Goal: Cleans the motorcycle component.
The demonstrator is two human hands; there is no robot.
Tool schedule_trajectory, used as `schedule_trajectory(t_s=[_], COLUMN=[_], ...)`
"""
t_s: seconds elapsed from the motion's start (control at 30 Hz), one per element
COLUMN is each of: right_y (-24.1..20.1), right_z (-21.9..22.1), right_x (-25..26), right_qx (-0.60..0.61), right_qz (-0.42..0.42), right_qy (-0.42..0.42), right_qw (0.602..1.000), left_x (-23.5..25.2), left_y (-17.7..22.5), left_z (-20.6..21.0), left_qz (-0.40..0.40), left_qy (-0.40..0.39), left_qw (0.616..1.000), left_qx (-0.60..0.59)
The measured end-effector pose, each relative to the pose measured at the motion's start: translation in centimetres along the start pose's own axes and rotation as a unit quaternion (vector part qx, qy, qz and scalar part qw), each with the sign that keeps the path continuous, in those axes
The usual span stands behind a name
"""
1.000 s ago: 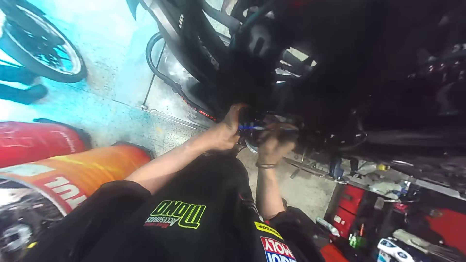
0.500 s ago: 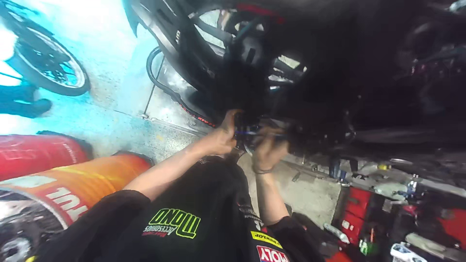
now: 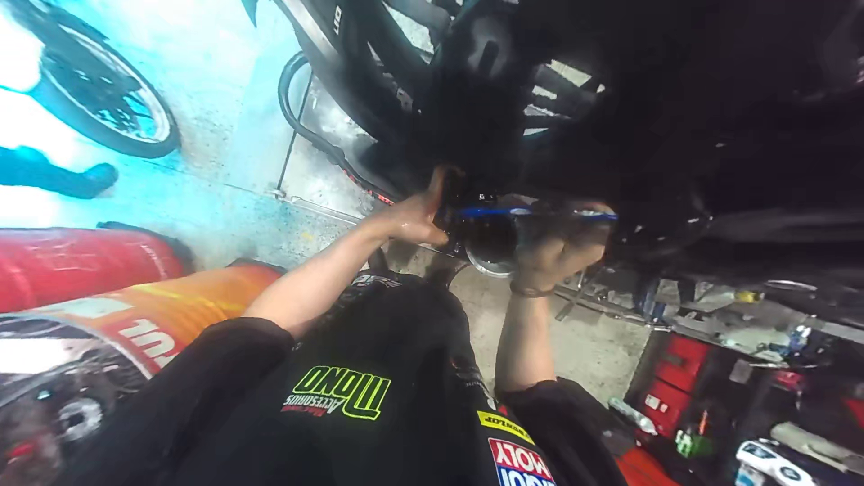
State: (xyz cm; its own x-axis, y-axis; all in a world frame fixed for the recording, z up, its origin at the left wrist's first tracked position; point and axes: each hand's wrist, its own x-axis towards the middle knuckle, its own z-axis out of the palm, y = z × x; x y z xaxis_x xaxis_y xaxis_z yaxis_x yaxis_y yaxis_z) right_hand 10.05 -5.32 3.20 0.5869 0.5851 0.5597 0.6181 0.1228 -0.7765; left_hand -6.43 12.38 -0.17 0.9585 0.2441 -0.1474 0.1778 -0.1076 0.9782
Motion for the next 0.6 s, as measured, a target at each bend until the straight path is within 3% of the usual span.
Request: schedule_trajectory(t_s=[0.1, 0.2, 0.3, 0.4, 0.47, 0.6], right_y=[-0.6, -0.3, -0.6, -0.4, -0.5, -0.6], right_z=[0.6, 0.3, 1.1, 0.9, 1.3, 1.3], right_x=[-0.6, 1.7, 0.2, 2.4, 1.0, 2.9], right_qx=[0.023, 0.001, 0.025, 0.012, 0.036, 0.042], right_qz=[-0.02, -0.02, -0.044, -0.027, -0.032, -0.034], right_qy=[-0.049, -0.03, -0.082, -0.065, -0.088, -0.06], right_qw=[0.998, 0.999, 0.995, 0.997, 0.995, 0.997], left_x=[0.2, 0.5, 0.5, 0.6, 0.2, 0.1], left_y=[-0.5, -0.9, -1.2, -1.1, -1.1, -1.7], left_z=[0.0, -0.9, -0.6, -1.4, -0.9, -0.9], left_qz=[0.022, 0.057, 0.063, 0.052, 0.045, 0.047], left_qy=[-0.027, -0.033, -0.044, -0.041, -0.051, -0.074], left_qw=[0.998, 0.995, 0.99, 0.987, 0.981, 0.946], left_qx=[-0.047, -0.076, -0.116, -0.146, -0.179, -0.311])
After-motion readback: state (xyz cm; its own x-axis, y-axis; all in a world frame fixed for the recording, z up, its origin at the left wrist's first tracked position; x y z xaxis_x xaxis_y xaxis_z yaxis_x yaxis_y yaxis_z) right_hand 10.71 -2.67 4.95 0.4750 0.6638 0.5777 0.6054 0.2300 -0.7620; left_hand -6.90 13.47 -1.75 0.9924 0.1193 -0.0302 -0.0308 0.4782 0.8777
